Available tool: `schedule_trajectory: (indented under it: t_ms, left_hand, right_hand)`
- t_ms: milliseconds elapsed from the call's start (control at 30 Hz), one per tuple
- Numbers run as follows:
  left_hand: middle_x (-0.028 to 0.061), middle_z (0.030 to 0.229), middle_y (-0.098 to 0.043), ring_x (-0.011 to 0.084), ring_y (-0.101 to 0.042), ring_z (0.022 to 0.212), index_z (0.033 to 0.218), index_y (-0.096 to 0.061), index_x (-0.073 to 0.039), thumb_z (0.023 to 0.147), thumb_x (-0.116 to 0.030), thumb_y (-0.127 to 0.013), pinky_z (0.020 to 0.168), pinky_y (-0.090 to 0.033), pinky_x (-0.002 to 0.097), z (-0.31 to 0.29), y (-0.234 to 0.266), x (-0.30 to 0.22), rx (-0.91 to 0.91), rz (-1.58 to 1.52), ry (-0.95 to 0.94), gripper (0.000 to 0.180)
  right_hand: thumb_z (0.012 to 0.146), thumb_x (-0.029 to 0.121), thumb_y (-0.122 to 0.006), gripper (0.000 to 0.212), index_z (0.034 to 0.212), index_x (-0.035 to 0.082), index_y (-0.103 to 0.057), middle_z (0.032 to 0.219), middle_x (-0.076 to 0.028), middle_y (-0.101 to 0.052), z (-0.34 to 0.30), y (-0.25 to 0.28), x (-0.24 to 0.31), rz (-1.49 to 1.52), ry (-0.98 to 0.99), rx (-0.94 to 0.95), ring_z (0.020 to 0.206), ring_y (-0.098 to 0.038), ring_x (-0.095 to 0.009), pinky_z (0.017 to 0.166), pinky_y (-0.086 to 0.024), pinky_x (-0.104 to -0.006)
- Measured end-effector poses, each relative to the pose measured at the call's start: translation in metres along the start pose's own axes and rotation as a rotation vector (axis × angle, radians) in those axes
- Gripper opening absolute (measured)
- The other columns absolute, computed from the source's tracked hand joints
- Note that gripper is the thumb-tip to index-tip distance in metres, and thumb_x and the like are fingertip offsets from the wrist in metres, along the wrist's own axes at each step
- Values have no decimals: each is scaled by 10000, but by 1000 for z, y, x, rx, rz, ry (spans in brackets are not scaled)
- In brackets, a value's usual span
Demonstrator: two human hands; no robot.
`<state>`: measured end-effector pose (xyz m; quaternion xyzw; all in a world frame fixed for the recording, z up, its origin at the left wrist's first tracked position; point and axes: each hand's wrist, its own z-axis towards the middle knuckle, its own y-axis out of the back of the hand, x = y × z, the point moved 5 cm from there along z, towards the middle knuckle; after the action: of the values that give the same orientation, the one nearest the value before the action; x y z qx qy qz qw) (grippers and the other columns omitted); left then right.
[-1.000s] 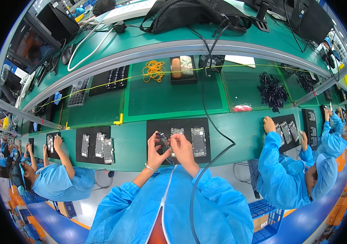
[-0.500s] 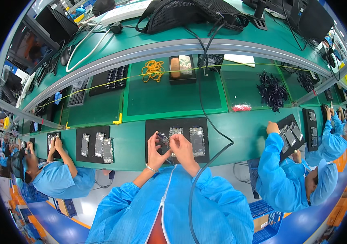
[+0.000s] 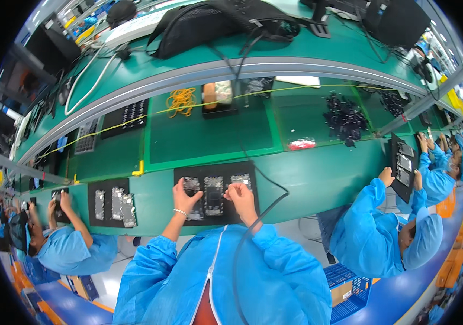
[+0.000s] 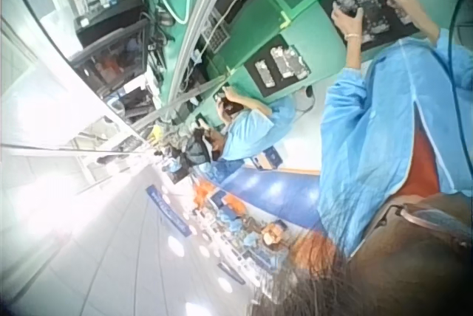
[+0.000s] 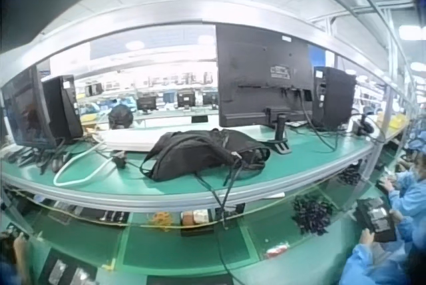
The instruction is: The person attaches small components onto circuit boards by hand, places the boards into phone chassis on a mat, and slides the mat along the assembly line table.
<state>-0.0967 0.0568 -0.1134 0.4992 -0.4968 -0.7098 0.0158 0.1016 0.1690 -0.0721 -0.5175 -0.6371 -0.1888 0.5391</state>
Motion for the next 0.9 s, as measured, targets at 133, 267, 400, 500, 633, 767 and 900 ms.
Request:
schedule_trajectory:
  t_ms: [133,267,400,500,633,767,900]
  left_hand:
    - [191,1178,-391,365,-401,1056,1284,-305,-73,553,-337,-773,904,-360,427,15,-18,33,43,291,148,907]
    - [205,1212,-366,385,-389,1059,1308,-276,-73,564,-359,-781,918,-341,442,11,-33,33,-30,299,152,944]
    - [237,1217,-383,402,-380,1097,1275,-340,-12,633,-421,-721,942,-322,454,-3,-18,82,-240,264,177,850]
    - [231,1175,-417,376,-419,1072,1229,-406,13,676,-432,-690,929,-344,432,-13,-15,127,-158,142,304,764]
    - [212,1115,-452,331,-463,1035,1165,-482,26,729,-425,-657,895,-383,389,-10,-23,144,141,-157,477,652]
    - [214,1074,-536,265,-521,1001,1113,-498,71,723,-343,-681,843,-423,379,-23,-53,60,257,-593,404,598]
    - [244,1079,-550,303,-529,1024,1109,-507,88,668,-394,-694,868,-423,400,-58,-109,11,230,-397,458,680]
  right_hand:
    - [870,135,-523,145,921,0,-516,818,-58,-583,21,59,-8,-152,42,-59,707,-586,-126,661,-482,-233]
    - [807,114,-580,117,863,16,-549,738,-67,-598,54,159,27,-798,275,-315,657,-581,-129,611,-468,-266]
    - [791,111,-581,94,819,26,-551,734,-98,-602,97,221,79,-998,453,-416,640,-588,-185,600,-465,-302]
    - [782,95,-573,73,790,41,-526,745,-124,-580,128,244,112,-1232,592,-460,646,-583,-261,581,-469,-352]
    - [777,81,-568,102,809,51,-476,780,-143,-538,165,256,118,-1481,646,-483,673,-565,-338,576,-467,-430]
    - [794,48,-497,39,828,33,-486,789,-167,-536,185,277,94,-1644,581,-390,671,-566,-351,574,-474,-421]
    - [837,64,-408,239,1008,-5,-561,963,-205,-568,169,251,89,-1364,576,-21,920,-544,-340,773,-439,-412]
